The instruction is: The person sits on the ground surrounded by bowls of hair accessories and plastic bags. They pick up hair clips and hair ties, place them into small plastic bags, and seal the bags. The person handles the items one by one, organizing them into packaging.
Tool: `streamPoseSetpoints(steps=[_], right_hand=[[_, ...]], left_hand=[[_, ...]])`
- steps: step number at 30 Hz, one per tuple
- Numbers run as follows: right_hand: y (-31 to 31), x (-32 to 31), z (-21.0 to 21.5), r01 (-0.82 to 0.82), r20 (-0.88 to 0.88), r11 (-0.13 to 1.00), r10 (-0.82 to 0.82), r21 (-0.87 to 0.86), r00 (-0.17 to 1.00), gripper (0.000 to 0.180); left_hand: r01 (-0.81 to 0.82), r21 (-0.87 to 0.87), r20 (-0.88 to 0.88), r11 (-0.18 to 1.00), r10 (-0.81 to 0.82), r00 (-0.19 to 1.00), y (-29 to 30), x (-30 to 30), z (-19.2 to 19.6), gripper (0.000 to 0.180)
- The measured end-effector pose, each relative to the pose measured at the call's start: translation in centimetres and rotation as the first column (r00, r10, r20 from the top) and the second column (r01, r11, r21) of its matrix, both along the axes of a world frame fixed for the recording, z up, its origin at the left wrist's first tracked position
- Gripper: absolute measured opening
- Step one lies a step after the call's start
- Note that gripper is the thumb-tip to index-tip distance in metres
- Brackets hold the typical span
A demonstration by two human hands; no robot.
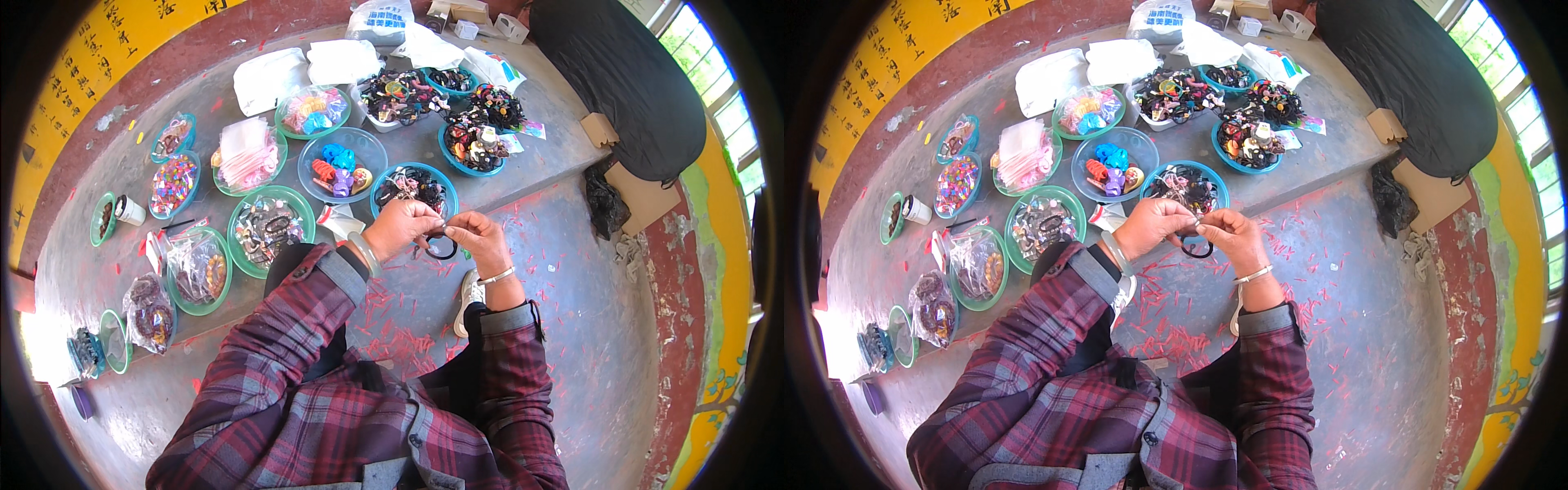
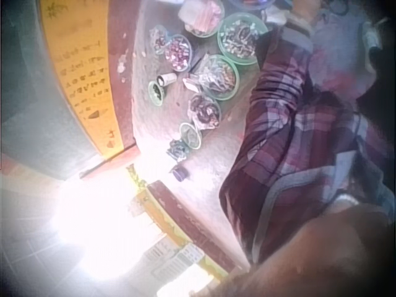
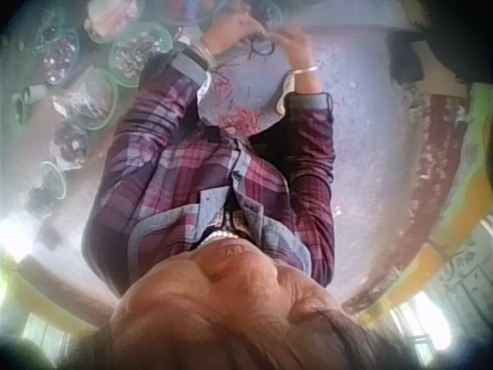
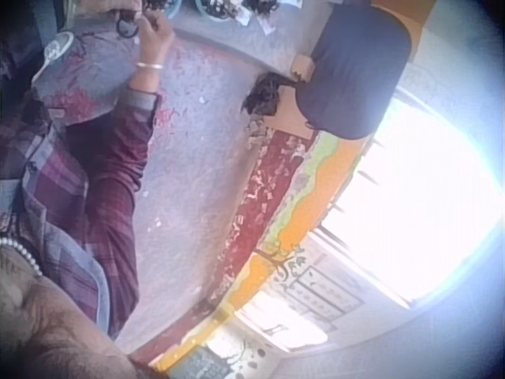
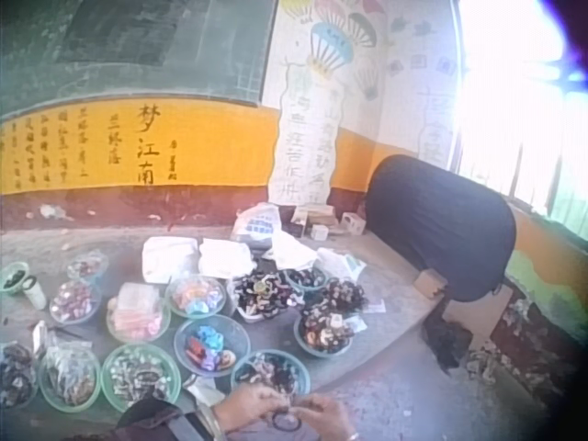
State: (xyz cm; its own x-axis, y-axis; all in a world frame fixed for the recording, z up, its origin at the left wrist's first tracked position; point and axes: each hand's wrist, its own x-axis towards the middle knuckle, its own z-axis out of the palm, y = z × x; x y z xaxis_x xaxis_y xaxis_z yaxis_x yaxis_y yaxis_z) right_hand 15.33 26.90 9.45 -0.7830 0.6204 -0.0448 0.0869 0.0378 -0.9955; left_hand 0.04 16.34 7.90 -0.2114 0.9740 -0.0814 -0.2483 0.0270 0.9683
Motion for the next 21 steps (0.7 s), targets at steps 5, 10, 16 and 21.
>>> streamPoseSetpoints(steps=[5,10,16,21], right_hand=[[0.1,-0.2,-0.7,-0.007,0.077,0.996,0.0,0.091,0.997,0.008],[0.0,-0.1,-0.5,0.057,0.036,0.997,-0.059,0.058,0.998,0.003],[0.4,0.4,-1.6,0.091,0.042,0.993,-0.094,0.077,0.995,0.004],[0.0,0.8,-1.1,0.115,-0.035,0.991,-0.118,-0.07,0.992,0.004]], left_hand=[[0.016,0.012,0.03,1.0,-0.017,0.999,-0.1,0.4,-0.6,0.018],[0.022,0.046,0.105,0.999,-0.027,0.994,0.2,0.3,-1.4,0.019],[-0.041,0.056,0.121,0.998,0.034,0.992,-0.4,0.4,-1.2,0.017],[-0.058,0.07,0.115,0.996,0.05,0.992,-1.5,0.3,-0.8,0.018]])
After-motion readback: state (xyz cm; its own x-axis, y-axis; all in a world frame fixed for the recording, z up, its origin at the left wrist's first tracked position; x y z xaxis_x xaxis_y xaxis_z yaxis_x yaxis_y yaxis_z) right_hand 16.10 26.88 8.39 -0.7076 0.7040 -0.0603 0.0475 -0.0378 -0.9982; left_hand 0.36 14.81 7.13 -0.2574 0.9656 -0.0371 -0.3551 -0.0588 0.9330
